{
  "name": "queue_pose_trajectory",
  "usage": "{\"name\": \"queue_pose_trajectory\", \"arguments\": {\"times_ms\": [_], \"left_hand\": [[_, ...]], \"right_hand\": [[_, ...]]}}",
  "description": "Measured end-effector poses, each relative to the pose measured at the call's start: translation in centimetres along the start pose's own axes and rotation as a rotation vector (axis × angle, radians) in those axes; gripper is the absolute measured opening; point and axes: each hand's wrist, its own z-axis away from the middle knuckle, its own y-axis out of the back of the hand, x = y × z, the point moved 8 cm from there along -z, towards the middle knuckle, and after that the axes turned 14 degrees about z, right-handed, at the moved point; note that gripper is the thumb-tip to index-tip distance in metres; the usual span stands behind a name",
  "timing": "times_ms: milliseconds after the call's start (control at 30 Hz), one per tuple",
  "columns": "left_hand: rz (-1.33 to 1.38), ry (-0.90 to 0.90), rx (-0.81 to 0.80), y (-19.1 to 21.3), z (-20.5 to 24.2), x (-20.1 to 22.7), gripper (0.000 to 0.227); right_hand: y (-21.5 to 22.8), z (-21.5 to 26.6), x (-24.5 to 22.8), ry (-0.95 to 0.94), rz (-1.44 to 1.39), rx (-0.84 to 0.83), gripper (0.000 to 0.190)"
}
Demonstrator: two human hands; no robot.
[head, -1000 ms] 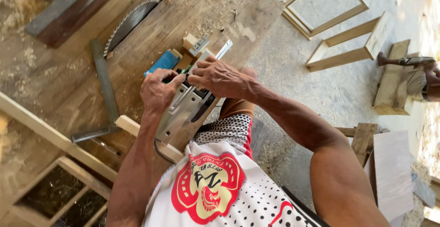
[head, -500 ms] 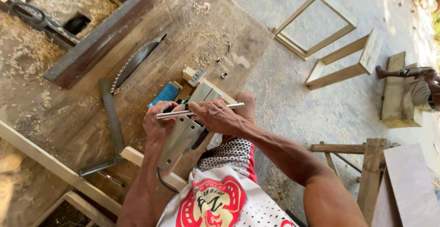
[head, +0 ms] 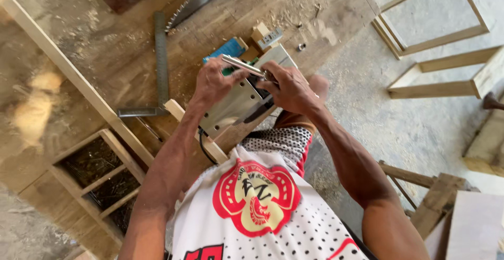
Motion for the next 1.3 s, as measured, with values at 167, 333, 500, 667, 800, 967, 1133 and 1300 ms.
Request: {"name": "queue_pose_trajectory", "arguments": {"times_ms": [167, 333, 500, 667, 800, 967, 1133, 1300], "left_hand": [[0.189, -0.146, -0.243, -0.6, 0.5, 1.1, 0.037], [0.191, -0.134, -0.105, -0.3, -0.8, 1.9, 0.051], [0.026, -0.083, -0.021, -1.6, -0.2, 0.8, 0.059], [-0.027, -0.099, 0.058, -1.6, -0.3, 0.7, 0.051], [0.006, -0.024, -0.134, -1.9, -1.0, 0.3, 0.043], [0.075, -0.093, -0.036, -0.4, 0.8, 1.7, 0.028], [0.086, -0.028, -0.024, -0.7, -1.1, 2.6, 0.020], [0.136, 0.026, -0.018, -0.5, -0.8, 1.6, 0.020]], "right_hand": [[0.3, 0.8, -1.0, 0.133, -0.120, -0.057, 0.021], [0.6, 0.4, -0.9, 0.078, -0.045, 0.043, 0.017], [-0.7, 1.1, -0.1, -0.044, 0.028, 0.140, 0.021], [-1.5, 1.4, 0.2, -0.203, -0.023, 0.175, 0.019], [-0.7, 1.1, 0.4, -0.188, 0.034, 0.055, 0.023], [0.7, 2.2, -0.7, 0.081, 0.044, -0.028, 0.018], [2.0, 2.9, -0.1, 0.198, 0.183, 0.096, 0.021], [0.4, 2.6, 1.3, 0.176, 0.156, -0.022, 0.017]]}}
